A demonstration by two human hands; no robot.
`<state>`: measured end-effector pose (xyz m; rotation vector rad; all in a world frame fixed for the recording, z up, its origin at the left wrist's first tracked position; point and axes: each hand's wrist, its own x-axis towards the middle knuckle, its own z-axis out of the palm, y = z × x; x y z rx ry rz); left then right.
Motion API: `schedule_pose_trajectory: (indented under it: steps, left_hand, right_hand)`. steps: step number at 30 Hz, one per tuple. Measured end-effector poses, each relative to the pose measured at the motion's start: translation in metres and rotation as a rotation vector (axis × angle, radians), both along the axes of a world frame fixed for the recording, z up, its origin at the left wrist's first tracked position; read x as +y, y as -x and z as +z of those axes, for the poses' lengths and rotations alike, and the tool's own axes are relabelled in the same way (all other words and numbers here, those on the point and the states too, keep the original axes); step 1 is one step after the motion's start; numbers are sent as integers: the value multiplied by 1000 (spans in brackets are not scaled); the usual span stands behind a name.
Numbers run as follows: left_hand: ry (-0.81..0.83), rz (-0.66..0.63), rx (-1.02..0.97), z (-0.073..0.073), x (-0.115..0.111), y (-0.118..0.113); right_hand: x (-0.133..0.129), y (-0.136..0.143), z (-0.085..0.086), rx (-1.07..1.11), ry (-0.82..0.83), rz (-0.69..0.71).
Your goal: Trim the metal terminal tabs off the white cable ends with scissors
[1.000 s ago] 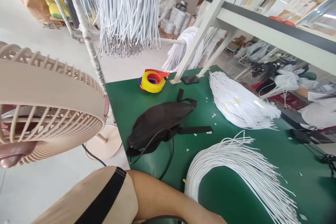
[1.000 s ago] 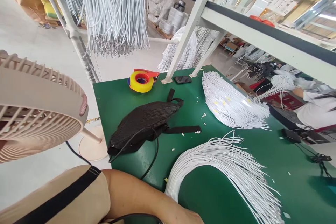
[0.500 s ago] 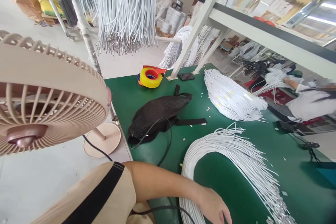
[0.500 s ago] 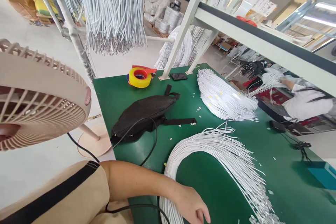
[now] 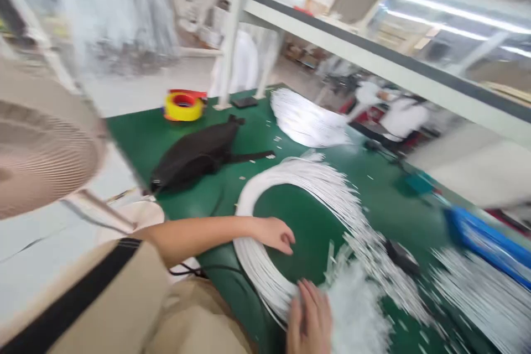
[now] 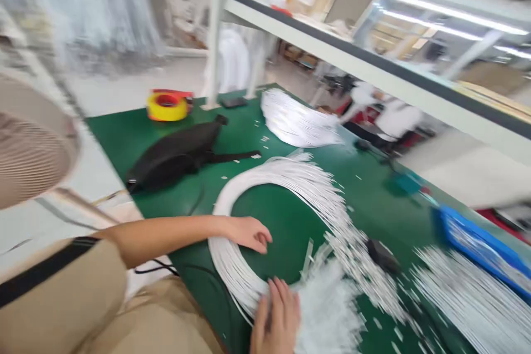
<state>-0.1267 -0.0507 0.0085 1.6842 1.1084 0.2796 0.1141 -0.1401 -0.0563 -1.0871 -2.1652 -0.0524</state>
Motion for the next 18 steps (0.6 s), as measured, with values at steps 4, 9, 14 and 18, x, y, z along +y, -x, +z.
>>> schedule_pose_trajectory:
  steps: [4,9,14,18]
  left_hand:
    - [-76,-97,118,-1,-37,-41]
    - [-403,-231,453,-5,-66,-100]
    - [-380,-257,578,-3,-59,-117]
    - [-462,-57,540,16,-34,-98]
  right_hand:
    - [-25,-46,10,-21,-80,-156]
    - [-36,-162,26,109,-61,-681]
    - [-35,-249,9,59,146,-937]
    - [-26,-257,0,-24,279,-896]
